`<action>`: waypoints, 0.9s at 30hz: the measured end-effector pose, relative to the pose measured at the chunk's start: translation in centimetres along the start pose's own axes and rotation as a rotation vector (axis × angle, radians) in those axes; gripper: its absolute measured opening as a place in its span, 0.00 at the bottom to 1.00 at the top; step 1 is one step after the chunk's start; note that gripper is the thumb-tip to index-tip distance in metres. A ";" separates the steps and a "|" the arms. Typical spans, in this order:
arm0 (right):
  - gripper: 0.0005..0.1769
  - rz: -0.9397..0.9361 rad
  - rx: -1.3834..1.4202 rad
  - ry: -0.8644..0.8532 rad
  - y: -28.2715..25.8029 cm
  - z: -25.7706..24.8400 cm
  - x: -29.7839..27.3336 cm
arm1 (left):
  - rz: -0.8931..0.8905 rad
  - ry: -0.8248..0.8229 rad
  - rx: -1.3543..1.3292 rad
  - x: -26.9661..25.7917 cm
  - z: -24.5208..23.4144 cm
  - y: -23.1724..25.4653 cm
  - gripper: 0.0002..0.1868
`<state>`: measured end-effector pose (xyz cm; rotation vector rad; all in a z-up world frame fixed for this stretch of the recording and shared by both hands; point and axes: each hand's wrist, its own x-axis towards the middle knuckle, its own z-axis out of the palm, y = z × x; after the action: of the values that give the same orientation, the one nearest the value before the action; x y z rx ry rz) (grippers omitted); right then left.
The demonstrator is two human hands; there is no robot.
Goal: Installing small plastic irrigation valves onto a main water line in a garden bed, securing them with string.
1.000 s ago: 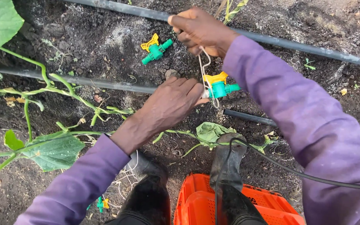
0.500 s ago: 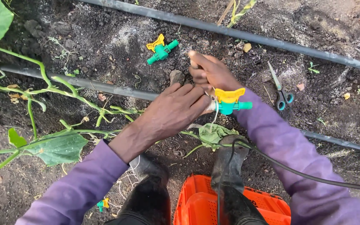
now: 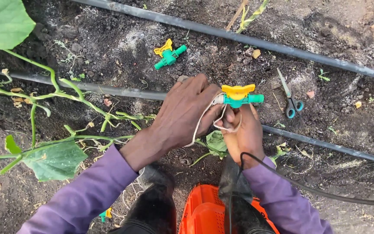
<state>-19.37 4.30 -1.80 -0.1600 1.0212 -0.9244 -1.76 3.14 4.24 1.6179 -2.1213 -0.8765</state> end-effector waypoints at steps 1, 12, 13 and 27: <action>0.10 0.002 -0.002 -0.005 -0.2 0.4 -0.5 | -0.003 0.005 0.002 0.2 -0.1 -0.1 0.13; 0.17 -0.544 -0.412 -0.250 -1.4 2.1 -5.5 | -0.091 -0.199 -0.483 0.3 -2.1 -0.5 0.20; 0.17 -0.544 -0.413 -0.254 -1.3 1.9 -5.5 | -0.092 -0.195 -0.482 0.3 -2.5 -0.6 0.20; 0.21 -0.601 -0.592 -0.250 -2.5 5.7 -7.6 | 0.118 -0.281 -0.317 0.1 -0.5 -2.1 0.18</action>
<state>-17.81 6.56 7.65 -1.0990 1.0012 -1.0752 0.08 2.57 3.30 1.2584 -2.0933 -1.3876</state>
